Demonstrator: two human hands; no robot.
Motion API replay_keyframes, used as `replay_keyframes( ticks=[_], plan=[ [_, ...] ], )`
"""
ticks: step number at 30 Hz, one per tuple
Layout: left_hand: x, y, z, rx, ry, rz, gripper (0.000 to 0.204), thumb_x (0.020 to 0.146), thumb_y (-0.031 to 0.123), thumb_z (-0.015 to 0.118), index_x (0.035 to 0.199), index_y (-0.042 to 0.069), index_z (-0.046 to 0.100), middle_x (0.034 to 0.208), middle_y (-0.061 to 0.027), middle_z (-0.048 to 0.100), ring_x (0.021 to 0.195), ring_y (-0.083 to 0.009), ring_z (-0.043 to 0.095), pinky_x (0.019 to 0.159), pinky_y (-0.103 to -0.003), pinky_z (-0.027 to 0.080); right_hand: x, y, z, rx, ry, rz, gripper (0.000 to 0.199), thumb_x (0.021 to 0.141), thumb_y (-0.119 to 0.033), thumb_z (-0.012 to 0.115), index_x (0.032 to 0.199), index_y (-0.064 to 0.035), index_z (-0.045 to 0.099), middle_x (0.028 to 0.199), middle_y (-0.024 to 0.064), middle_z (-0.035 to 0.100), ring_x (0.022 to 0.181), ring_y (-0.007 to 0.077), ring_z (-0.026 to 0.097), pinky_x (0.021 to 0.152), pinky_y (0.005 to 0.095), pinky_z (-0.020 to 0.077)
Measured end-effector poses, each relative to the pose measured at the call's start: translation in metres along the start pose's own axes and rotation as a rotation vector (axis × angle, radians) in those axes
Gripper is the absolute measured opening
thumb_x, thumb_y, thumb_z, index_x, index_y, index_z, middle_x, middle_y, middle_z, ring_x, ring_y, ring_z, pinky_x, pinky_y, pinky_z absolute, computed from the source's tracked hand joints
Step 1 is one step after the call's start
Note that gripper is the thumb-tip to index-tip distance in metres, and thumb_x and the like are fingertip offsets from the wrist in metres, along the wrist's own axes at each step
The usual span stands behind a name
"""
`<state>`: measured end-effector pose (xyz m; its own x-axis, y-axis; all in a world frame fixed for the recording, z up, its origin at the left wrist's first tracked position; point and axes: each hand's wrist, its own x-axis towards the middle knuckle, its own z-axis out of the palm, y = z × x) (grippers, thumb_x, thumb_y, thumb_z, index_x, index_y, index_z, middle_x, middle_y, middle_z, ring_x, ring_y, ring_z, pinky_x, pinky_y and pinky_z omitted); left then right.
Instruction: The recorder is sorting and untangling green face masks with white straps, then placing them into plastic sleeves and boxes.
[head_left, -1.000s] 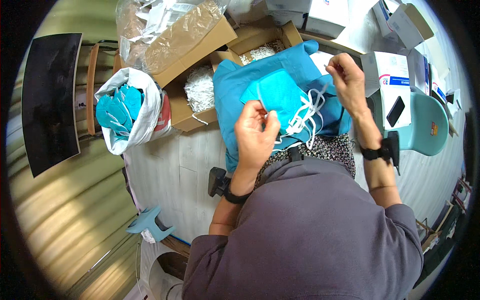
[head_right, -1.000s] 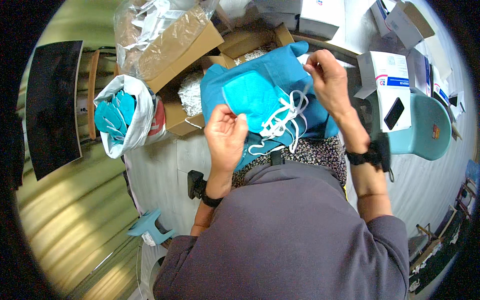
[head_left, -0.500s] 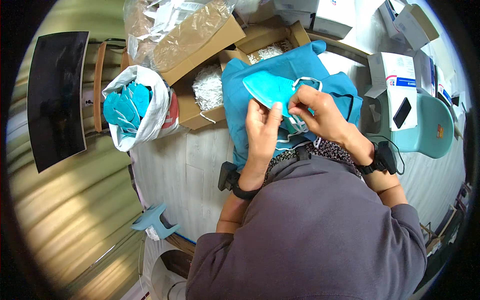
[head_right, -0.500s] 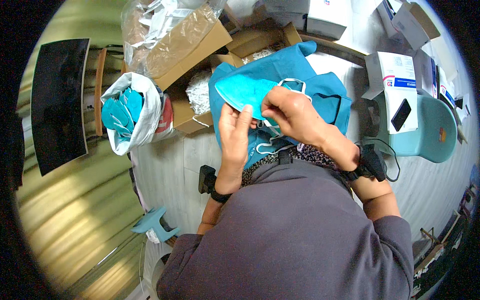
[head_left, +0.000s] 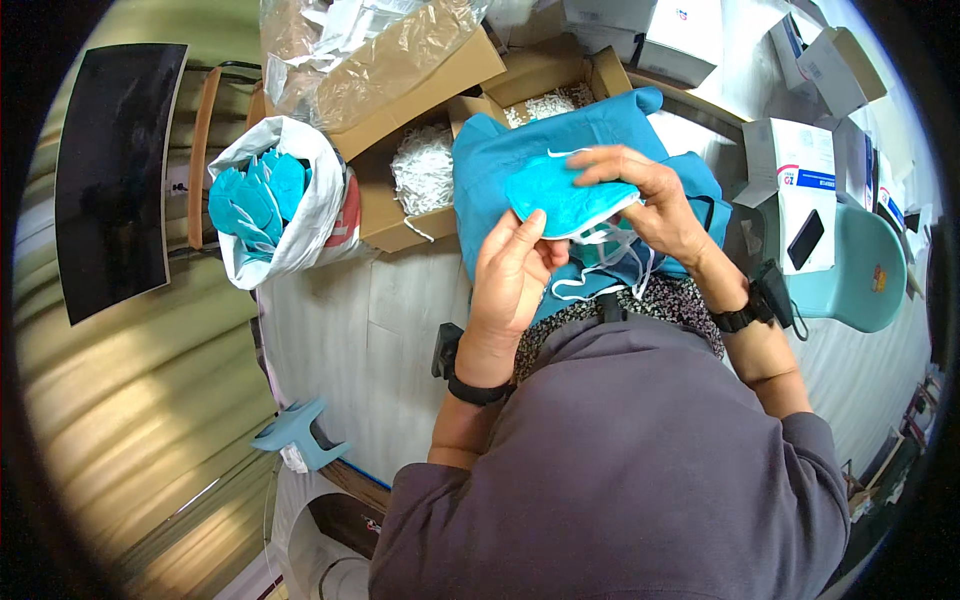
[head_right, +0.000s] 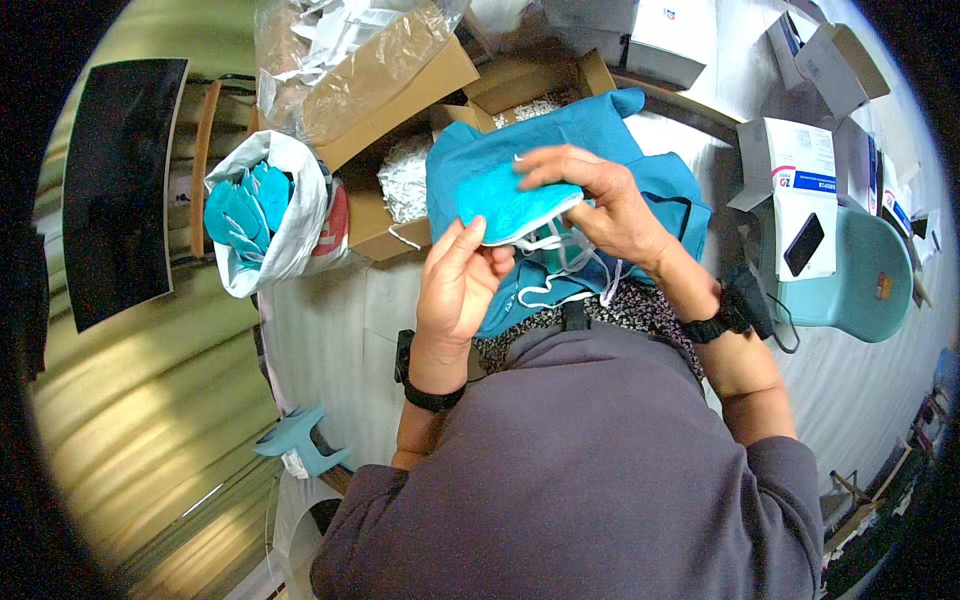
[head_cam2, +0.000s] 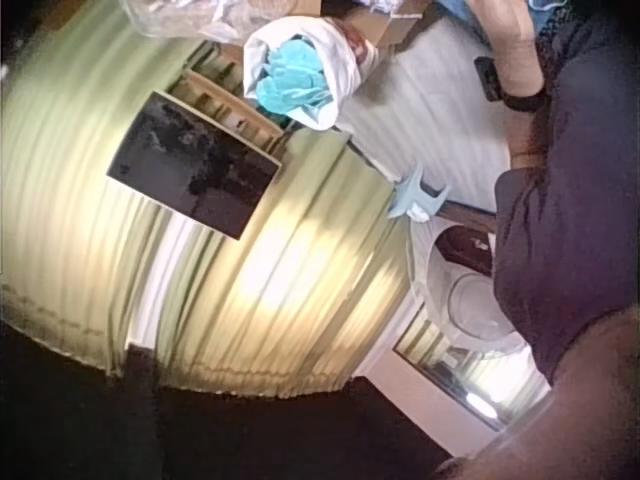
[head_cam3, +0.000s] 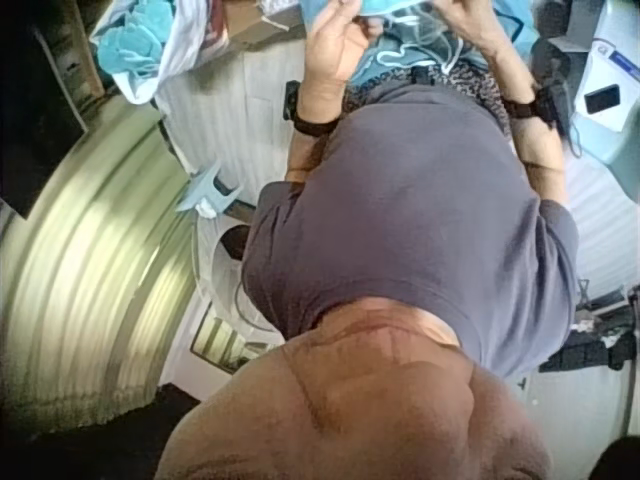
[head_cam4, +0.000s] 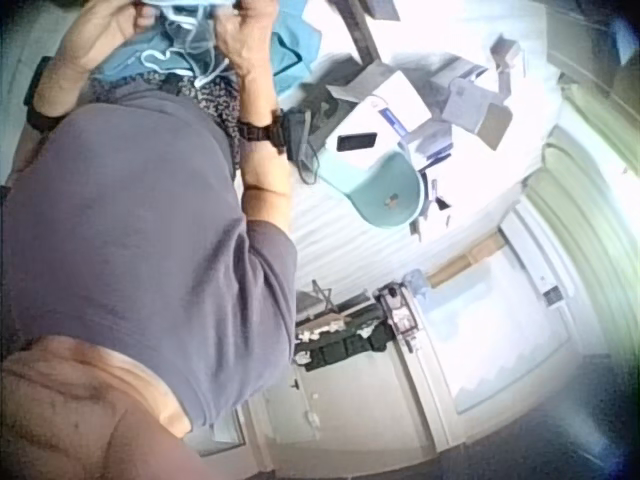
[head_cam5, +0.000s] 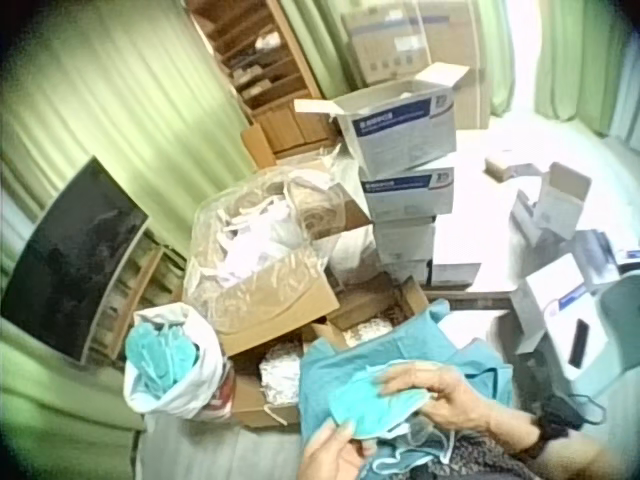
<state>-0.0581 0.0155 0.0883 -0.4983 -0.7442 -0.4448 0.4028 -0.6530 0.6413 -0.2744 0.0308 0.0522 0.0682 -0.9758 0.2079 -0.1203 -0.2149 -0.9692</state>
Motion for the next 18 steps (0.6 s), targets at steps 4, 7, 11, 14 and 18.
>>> replay_keyframes(
  ticks=[4, 7, 11, 14, 18],
  plan=[
    [-0.001, -0.006, -0.017, 0.655, 0.281, 0.145, 0.044, 0.094, 0.034, 0.067, 0.119, 0.001, 0.054, 0.103, -0.0077, 0.061, 0.073, -0.0112, 0.056, 0.06, -0.024, 0.045, -0.002, 0.007, 0.002, 0.207, -0.001, 0.195, 0.014, 0.092, -0.003, 0.056, 0.106, -0.0028, 0.061, 0.082, 0.0002, 0.061, 0.069, 0.006, 0.055, 0.062, 0.0225, 0.0476],
    [0.001, 0.003, -0.012, 0.979, 0.239, 0.534, 0.045, 0.086, 0.021, 0.077, 0.119, -0.002, 0.056, 0.106, -0.0097, 0.06, 0.067, -0.008, 0.055, 0.053, -0.022, 0.044, 0.002, 0.004, -0.002, 0.198, -0.023, 0.252, 0.011, 0.095, -0.006, 0.057, 0.105, -0.0031, 0.06, 0.079, -0.0012, 0.059, 0.066, 0.0046, 0.053, 0.059, 0.0223, 0.0466],
    [0.009, 0.001, -0.011, 1.023, 0.144, 0.562, 0.017, 0.088, 0.0, 0.071, 0.104, -0.002, 0.063, 0.098, -0.0056, 0.063, 0.07, -0.0022, 0.054, 0.057, -0.016, 0.043, 0.006, -0.004, 0.003, 0.094, 0.061, 0.248, 0.022, 0.089, -0.004, 0.066, 0.109, -0.0033, 0.058, 0.081, -0.0006, 0.06, 0.064, 0.004, 0.05, 0.055, 0.0231, 0.0441],
    [0.01, -0.004, -0.012, 0.912, 0.197, 0.563, 0.01, 0.09, 0.0, 0.069, 0.098, -0.003, 0.063, 0.084, -0.002, 0.064, 0.068, -0.0017, 0.055, 0.056, -0.016, 0.042, 0.011, -0.012, 0.011, -0.167, 0.269, 0.098, 0.026, 0.082, -0.006, 0.073, 0.105, -0.0034, 0.061, 0.088, 0.0029, 0.061, 0.062, 0.0081, 0.051, 0.055, 0.025, 0.0432],
    [0.013, -0.008, -0.008, 0.882, 0.209, 0.541, 0.008, 0.09, 0.001, 0.069, 0.096, -0.003, 0.064, 0.078, -0.0021, 0.066, 0.063, -0.0023, 0.055, 0.053, -0.017, 0.044, 0.013, -0.033, 0.026, -0.19, 0.147, 0.014, 0.018, 0.078, -0.009, 0.077, 0.088, -0.0029, 0.063, 0.079, 0.0076, 0.057, 0.061, 0.0187, 0.054, 0.056, 0.0309, 0.0445]
  ],
)
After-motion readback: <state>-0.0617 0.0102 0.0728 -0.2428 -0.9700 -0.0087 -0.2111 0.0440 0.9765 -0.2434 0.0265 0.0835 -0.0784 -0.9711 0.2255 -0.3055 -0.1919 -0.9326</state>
